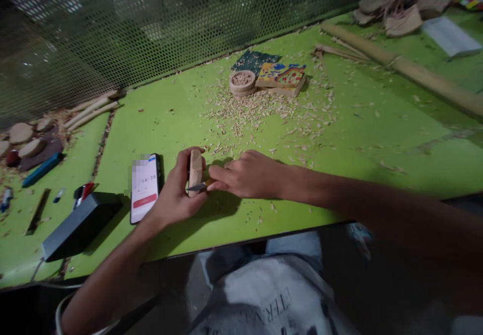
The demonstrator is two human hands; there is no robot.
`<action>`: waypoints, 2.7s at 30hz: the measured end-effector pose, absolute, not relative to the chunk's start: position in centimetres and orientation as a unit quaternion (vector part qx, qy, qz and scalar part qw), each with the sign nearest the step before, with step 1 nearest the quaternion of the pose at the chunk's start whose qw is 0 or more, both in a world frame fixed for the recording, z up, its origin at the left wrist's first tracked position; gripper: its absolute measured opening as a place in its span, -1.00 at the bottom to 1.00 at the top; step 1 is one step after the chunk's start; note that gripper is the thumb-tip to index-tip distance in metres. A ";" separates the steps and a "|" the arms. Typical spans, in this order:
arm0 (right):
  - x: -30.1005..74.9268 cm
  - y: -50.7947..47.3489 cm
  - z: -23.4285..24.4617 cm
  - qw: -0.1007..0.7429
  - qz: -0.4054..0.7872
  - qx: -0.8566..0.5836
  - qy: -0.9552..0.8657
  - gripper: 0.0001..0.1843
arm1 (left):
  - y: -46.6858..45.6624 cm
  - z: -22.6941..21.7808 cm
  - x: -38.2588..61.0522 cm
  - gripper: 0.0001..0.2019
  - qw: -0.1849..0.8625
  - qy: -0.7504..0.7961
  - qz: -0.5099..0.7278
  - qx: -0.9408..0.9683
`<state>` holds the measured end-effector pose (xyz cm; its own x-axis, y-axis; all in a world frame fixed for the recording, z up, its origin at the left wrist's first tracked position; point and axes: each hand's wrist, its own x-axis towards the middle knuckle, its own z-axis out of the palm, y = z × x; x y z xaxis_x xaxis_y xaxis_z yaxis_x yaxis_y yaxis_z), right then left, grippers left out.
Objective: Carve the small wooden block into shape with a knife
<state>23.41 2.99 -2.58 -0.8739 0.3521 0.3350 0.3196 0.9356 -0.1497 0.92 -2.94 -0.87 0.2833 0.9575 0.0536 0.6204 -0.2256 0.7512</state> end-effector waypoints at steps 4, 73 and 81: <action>23.3 2.7 -2.5 0.205 0.016 -0.177 -0.963 -0.40 | -3.2 -0.7 1.2 -0.33 0.326 0.538 0.277 0.726; 23.1 1.6 -2.1 0.103 -0.027 -0.268 -0.958 -0.49 | -2.9 -0.8 1.3 -0.29 0.068 0.676 0.115 0.725; 23.3 2.1 -2.2 0.120 -0.053 -0.263 -0.956 -0.47 | -2.9 -0.6 1.4 -0.35 0.066 0.677 0.117 0.723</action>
<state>23.31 2.09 -2.16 -0.8323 0.4908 0.2577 0.5162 0.8557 0.0376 1.42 -2.88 -0.62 0.0551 0.9954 0.0785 0.9644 -0.0734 0.2540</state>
